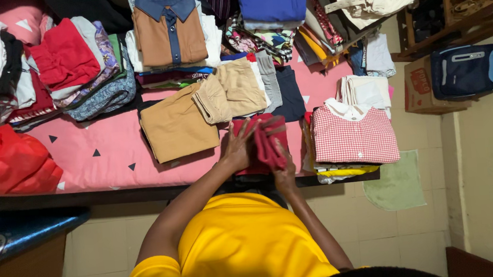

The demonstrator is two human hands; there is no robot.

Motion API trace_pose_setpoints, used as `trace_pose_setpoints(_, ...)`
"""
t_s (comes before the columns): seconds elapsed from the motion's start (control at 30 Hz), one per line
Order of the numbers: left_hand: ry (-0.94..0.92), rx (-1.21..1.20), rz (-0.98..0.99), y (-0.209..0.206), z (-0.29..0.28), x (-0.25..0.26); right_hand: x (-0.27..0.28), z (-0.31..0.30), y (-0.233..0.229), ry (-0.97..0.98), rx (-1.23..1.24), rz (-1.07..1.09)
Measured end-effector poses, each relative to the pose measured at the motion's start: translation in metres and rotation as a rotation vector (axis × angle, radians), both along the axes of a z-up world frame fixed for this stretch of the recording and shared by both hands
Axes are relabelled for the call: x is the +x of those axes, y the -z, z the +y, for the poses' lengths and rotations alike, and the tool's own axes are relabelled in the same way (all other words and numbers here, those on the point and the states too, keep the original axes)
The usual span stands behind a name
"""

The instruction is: The person sorts folded clothes from a bed into piles and then places a stack of folded items into a closet shelf.

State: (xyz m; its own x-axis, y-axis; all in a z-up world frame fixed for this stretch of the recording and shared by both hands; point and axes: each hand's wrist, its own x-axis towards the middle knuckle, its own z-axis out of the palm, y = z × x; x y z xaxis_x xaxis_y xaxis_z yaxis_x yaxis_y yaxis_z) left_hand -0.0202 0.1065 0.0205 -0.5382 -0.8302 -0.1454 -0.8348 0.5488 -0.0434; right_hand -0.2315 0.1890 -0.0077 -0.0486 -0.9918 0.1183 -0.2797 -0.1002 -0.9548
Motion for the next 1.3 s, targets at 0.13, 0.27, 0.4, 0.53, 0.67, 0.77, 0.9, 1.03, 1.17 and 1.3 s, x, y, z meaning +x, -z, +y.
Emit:
trace_pose_setpoints(0.13,-0.047,0.273,0.152,0.044,-0.002,-0.008,0.018,-0.005,-0.018,-0.221,-0.274,0.392)
trace_pose_setpoints(0.27,-0.024,-0.047,0.580,0.067,0.006,0.019,0.030,-0.004,-0.021,-0.260,-0.286,0.530)
trace_pose_setpoints(0.4,-0.107,0.001,0.715,0.040,0.013,0.031,0.027,-0.006,-0.025,-0.215,-0.291,0.558)
trace_pose_setpoints(0.53,-0.112,0.006,0.487,0.028,0.011,0.040,0.019,-0.010,-0.036,-0.201,-0.325,0.562)
trace_pose_setpoints(0.67,-0.143,0.041,0.419,0.029,0.014,0.042,0.013,-0.010,-0.046,-0.181,-0.378,0.667)
trace_pose_setpoints(0.77,-0.149,0.060,0.582,0.023,0.011,0.042,0.020,-0.010,-0.047,-0.230,-0.357,0.792)
trace_pose_setpoints(0.9,-0.088,-0.058,0.735,0.026,0.011,0.043,0.037,-0.008,-0.042,-0.344,-0.285,0.878)
trace_pose_setpoints(1.03,-0.088,-0.055,0.751,0.037,0.014,0.046,0.035,-0.008,-0.039,-0.336,-0.280,0.882)
trace_pose_setpoints(1.17,-0.188,0.091,0.944,0.038,0.017,0.042,0.031,-0.008,-0.036,-0.294,-0.344,0.895)
trace_pose_setpoints(1.3,-0.575,0.139,0.980,0.066,0.014,0.029,0.036,-0.012,-0.035,-0.340,-0.280,0.886)
